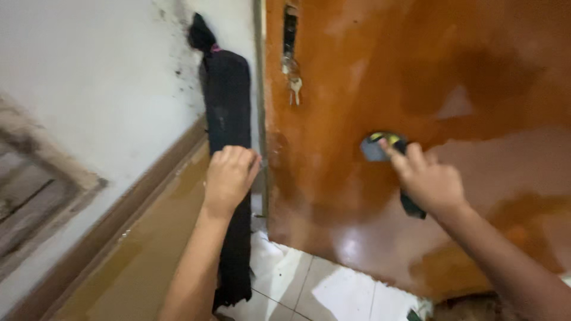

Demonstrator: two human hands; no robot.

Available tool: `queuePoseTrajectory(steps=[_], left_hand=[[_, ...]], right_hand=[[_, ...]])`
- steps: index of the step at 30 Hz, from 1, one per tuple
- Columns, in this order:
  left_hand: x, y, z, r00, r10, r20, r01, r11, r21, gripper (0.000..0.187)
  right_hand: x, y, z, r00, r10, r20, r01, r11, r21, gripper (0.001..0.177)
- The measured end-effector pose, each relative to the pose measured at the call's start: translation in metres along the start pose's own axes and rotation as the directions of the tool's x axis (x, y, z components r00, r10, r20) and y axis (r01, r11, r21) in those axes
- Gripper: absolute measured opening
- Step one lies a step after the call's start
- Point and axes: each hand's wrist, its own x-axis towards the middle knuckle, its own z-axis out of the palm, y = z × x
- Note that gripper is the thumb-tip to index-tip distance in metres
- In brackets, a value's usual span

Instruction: The person wipes a wooden door with a cloth, moving from the top to the bottom. They briefly spray the cloth with a cleaning solution from a spray bottle and continue wiping the door surface.

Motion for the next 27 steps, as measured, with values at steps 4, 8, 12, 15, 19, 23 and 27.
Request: queuePoseTrajectory(steps=[4, 8, 12, 15, 19, 23, 27], left_hand=[[0.014, 0.027, 0.006, 0.998, 0.005, -0.057, -0.007, 0.999, -0.046, 0.016], [0.026, 0.063, 0.022, 0.994, 0.061, -0.086, -0.071, 0.991, -0.113, 0.020], [0.018, 0.084, 0.045, 0.993, -0.040, -0.113, 0.016, 0.979, -0.206, 0.020], [-0.002, 0.093, 0.071, 0.980, -0.174, -0.095, 0.143, 0.951, -0.274, 0.023], [-0.028, 0.098, 0.103, 0.972, -0.234, -0.014, 0.219, 0.928, -0.302, 0.023], [-0.045, 0.103, 0.124, 0.964, -0.246, 0.101, 0.266, 0.918, -0.294, 0.026], [-0.048, 0.119, 0.140, 0.967, -0.239, 0.093, 0.256, 0.899, -0.356, 0.032]], right_hand=[[-0.021, 0.031, -0.004, 0.933, 0.336, -0.128, -0.306, 0.929, 0.210, 0.053], [-0.043, 0.022, 0.044, 0.856, 0.423, -0.297, -0.347, 0.897, 0.275, 0.054], [-0.074, -0.014, 0.093, 0.909, 0.242, -0.340, -0.143, 0.946, 0.292, 0.059], [-0.100, -0.026, 0.110, 0.941, 0.037, -0.335, 0.044, 0.972, 0.230, 0.056], [-0.126, -0.028, 0.114, 0.965, -0.013, -0.263, 0.078, 0.967, 0.240, 0.054], [-0.133, -0.024, 0.114, 0.961, 0.200, -0.192, -0.130, 0.936, 0.326, 0.058], [-0.123, -0.021, 0.111, 0.801, 0.573, -0.172, -0.465, 0.777, 0.424, 0.058]])
